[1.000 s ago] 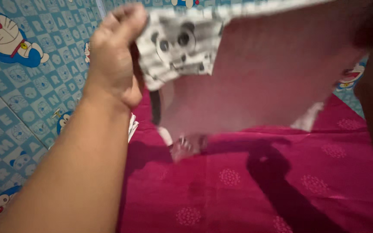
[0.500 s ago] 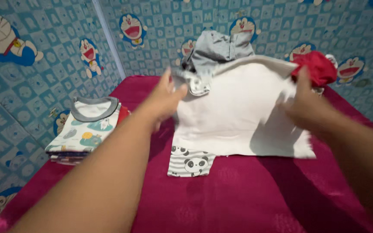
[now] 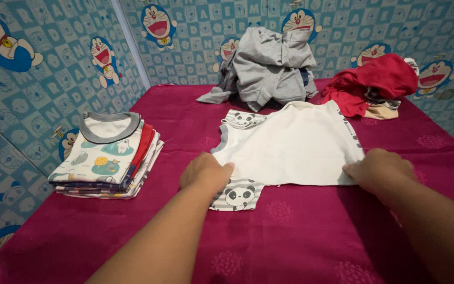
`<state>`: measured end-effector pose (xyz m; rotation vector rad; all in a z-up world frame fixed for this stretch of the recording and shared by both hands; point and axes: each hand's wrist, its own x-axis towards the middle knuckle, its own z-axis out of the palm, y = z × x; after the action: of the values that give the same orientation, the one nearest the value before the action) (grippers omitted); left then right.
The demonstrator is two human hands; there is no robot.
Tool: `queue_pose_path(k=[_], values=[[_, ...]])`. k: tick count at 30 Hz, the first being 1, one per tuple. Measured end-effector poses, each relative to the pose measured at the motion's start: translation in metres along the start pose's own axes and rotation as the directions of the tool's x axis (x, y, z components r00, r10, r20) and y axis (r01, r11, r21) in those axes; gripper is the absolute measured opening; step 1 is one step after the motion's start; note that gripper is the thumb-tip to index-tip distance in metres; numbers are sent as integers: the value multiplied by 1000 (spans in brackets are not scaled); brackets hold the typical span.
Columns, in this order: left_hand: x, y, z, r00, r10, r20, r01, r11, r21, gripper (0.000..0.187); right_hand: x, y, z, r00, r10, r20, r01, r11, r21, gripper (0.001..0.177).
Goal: The person picks up clothing items from a pile on a pink surface, spreads each item flat, and folds it into a smaller rectangular shape before placing it onto a stack.
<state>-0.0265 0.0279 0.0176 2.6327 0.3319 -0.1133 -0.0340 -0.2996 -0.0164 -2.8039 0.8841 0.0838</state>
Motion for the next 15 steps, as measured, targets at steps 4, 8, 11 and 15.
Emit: queue_pose_path(k=[4,8,11,15], values=[[6,1,6,999,-7,-50,5,999,-34,54,-6,1,3,992,-10,-123,28,988,149,66],[18,-13,16,996,26,-86,-30,998,-47,48,7,0,9,995,83,-53,-75,988,132,68],[26,-20,21,997,28,-65,-37,990,-135,46,39,26,25,996,-8,94,-32,909,416,54],[11,-29,5,999,-6,54,12,994,-106,42,66,47,24,968,116,224,-206,875,438,44]])
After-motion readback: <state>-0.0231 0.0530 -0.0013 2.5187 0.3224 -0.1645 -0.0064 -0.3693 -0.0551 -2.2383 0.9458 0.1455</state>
